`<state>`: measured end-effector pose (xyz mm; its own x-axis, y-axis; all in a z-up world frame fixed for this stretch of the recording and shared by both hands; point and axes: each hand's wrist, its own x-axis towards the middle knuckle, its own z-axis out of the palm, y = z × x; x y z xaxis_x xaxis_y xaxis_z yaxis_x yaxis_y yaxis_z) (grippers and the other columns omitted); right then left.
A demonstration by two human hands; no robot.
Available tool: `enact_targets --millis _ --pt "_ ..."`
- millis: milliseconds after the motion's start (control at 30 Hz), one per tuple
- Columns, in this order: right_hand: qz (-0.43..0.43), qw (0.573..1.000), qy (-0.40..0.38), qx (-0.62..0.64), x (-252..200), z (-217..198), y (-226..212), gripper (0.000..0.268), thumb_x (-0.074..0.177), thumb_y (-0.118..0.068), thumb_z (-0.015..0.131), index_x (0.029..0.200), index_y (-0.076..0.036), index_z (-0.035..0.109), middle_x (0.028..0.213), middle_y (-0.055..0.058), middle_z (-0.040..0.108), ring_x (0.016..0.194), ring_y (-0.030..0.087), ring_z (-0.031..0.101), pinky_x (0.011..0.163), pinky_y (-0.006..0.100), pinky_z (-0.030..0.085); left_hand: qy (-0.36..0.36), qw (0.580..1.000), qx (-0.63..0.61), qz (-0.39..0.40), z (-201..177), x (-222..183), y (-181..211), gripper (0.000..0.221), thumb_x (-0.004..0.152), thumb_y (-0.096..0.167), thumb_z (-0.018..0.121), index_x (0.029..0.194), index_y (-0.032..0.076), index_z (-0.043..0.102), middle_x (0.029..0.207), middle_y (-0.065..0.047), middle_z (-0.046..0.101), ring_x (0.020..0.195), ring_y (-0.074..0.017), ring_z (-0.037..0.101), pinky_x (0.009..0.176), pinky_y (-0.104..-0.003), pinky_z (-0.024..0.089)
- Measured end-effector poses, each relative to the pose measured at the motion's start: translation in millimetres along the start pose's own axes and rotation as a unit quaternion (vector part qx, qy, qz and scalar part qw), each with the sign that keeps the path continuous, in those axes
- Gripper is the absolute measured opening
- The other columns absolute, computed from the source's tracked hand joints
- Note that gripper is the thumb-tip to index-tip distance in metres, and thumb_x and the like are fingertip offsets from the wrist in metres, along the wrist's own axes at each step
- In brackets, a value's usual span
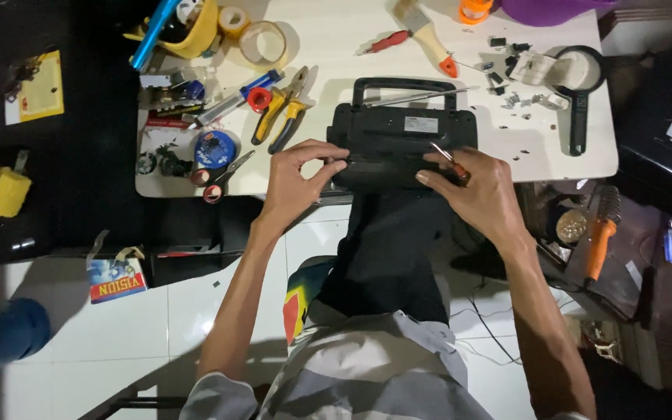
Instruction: The person is reassembling an electronic device casing by inserting and tightening screws using a manual screwdriver.
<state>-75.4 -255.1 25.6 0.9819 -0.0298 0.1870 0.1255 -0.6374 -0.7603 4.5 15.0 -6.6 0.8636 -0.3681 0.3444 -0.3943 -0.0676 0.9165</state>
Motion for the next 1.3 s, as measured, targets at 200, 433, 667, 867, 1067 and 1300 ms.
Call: enact_targets --millis 200,433,667,867,1067,1300 --pt "-0.008 1.000 0.006 0.004 -6 0 15 0.020 0.092 -0.020 0.087 0.104 -0.005 0.080 0.078 0.015 0.064 0.072 0.029 0.064 0.068 0.037 0.049 0.017 0.999 -0.040 0.003 5 0 -7 0.017 0.091 0.000 0.079 0.106 0.008 0.081 0.094 -0.013 0.077 0.087 -0.0176 0.069 0.084 -0.038 0.057" --pt "-0.027 0.999 0.017 -0.005 -9 2 30 0.021 0.091 -0.021 0.088 0.105 -0.007 0.080 0.084 0.014 0.065 0.077 0.028 0.064 0.070 0.038 0.050 -0.005 1.000 -0.022 0.009 6 3 -8 0.013 0.092 0.002 0.078 0.104 0.008 0.080 0.096 -0.012 0.076 0.087 -0.0185 0.069 0.087 -0.040 0.056" --pt "-0.041 0.999 0.017 -0.032 -7 -6 -4 0.034 0.093 -0.023 0.086 0.080 0.002 0.066 0.078 0.017 0.058 0.068 0.031 0.059 0.065 0.038 0.047 -0.027 0.997 0.044 0.064 8 -4 -5 0.020 0.092 0.002 0.079 0.111 0.008 0.078 0.104 -0.011 0.072 0.100 -0.0264 0.069 0.094 -0.042 0.054" --pt "-0.054 0.998 0.008 -0.034 -4 -9 -16 0.038 0.094 -0.019 0.084 0.075 0.003 0.060 0.077 0.016 0.057 0.069 0.030 0.059 0.064 0.037 0.046 -0.040 0.991 0.089 0.096 9 -12 -22 0.036 0.089 0.007 0.085 0.123 0.009 0.075 0.112 -0.009 0.065 0.114 -0.0277 0.061 0.104 -0.045 0.049" --pt "-0.051 0.998 0.006 -0.022 -2 -5 -3 0.035 0.093 -0.024 0.086 0.081 0.000 0.064 0.080 0.016 0.057 0.074 0.033 0.061 0.066 0.038 0.046 -0.053 0.988 0.100 0.109 10 -12 -20 0.039 0.088 0.004 0.085 0.126 0.006 0.072 0.111 -0.010 0.061 0.114 -0.0302 0.061 0.105 -0.048 0.049" --pt "-0.051 0.999 0.015 -0.007 4 -2 -4 0.031 0.092 -0.021 0.086 0.083 0.001 0.066 0.080 0.017 0.058 0.070 0.034 0.059 0.067 0.040 0.046 -0.043 0.986 0.102 0.121 9 -12 -19 0.041 0.086 0.005 0.087 0.124 0.007 0.072 0.109 -0.011 0.061 0.111 -0.0306 0.065 0.103 -0.049 0.051"
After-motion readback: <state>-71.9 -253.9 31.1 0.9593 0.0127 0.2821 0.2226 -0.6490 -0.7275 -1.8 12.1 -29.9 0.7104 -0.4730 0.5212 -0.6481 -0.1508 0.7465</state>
